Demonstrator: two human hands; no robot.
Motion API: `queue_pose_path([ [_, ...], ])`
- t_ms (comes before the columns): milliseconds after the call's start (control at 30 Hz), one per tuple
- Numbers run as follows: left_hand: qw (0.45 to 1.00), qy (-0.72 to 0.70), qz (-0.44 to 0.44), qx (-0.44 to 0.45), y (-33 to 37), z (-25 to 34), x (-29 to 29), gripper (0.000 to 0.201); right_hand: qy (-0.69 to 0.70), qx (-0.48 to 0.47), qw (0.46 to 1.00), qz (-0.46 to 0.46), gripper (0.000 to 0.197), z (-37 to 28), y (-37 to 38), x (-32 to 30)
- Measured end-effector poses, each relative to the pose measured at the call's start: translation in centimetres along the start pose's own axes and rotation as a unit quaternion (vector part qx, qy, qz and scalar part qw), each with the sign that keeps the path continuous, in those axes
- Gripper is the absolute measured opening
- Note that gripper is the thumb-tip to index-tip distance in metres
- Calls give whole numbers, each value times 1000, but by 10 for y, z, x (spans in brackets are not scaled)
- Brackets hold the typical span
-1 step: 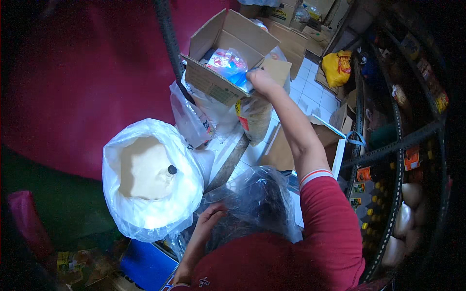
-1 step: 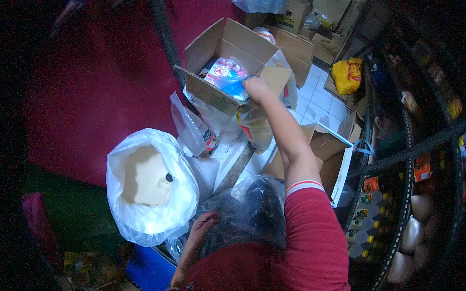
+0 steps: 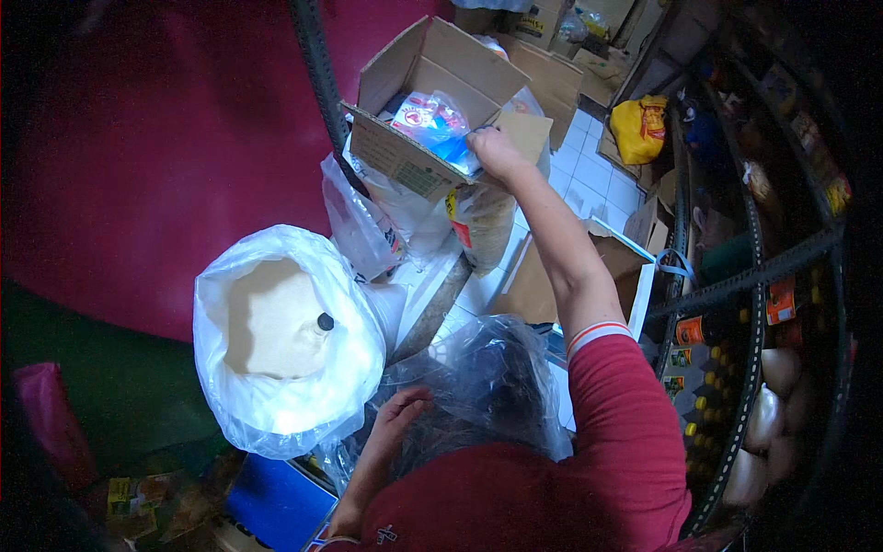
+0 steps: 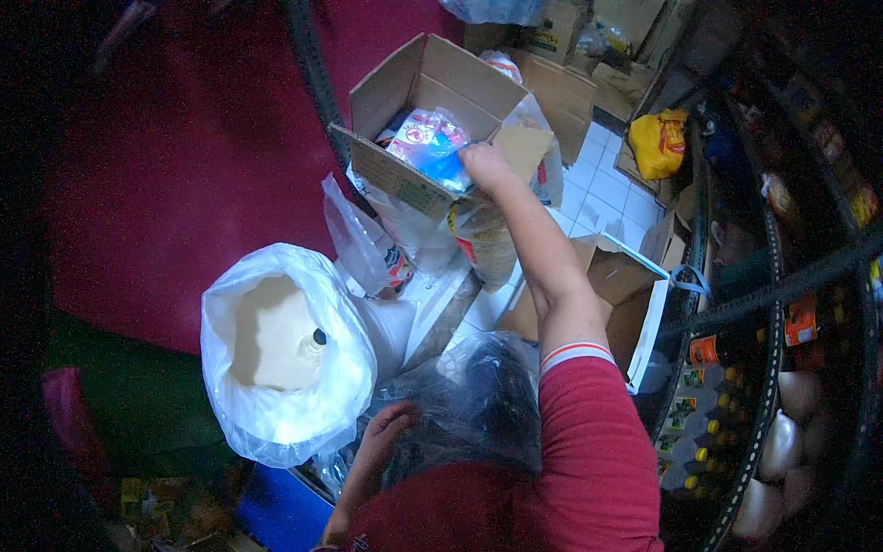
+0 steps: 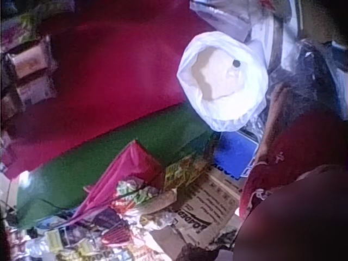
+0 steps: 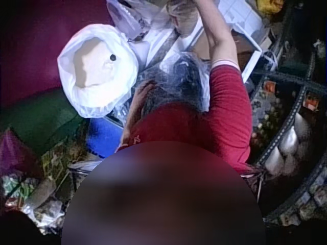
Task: Bagging and weighing white powder from a large sack into smaller plastic bags.
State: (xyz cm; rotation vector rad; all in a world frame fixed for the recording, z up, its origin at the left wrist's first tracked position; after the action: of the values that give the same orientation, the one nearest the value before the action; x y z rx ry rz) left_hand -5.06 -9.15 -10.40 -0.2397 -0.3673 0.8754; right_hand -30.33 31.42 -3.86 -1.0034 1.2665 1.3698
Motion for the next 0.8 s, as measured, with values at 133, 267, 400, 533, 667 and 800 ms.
queue_pose_path([
  [133, 999, -22, -32, -25, 7, 4, 11, 28, 49, 7, 992, 119, 17, 3, 1, 2],
  [267, 998, -5, -33, -62, 13, 13, 16, 29, -16, 3, 997, 73, 14, 4, 3, -21],
  [400, 997, 9, -34, -64, 18, 20, 19, 30, 20, 72, 997, -3, 18, 11, 10, -35],
  [533, 997, -27, -47, -58, 21, 17, 18, 31, 4, 104, 995, -9, 17, 25, 26, -22],
  [667, 997, -11, -39, -63, 20, 22, 21, 29, 80, 95, 992, 22, 18, 29, 26, -31],
  [800, 996, -19, -34, -75, 17, 22, 22, 29, 267, 230, 912, 212, 14, 55, 23, -35],
])
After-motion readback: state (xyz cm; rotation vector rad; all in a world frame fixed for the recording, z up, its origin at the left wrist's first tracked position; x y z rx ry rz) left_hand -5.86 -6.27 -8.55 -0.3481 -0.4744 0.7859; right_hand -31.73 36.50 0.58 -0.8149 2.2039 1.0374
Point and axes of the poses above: each hand's wrist, its own y-axis towards the middle knuckle, its own x-axis out of the palm, z = x × y, the point moved 1 cm from there along y, towards the middle knuckle, and after that the axes turned 2 degrees about x, right-handed, at the moved point
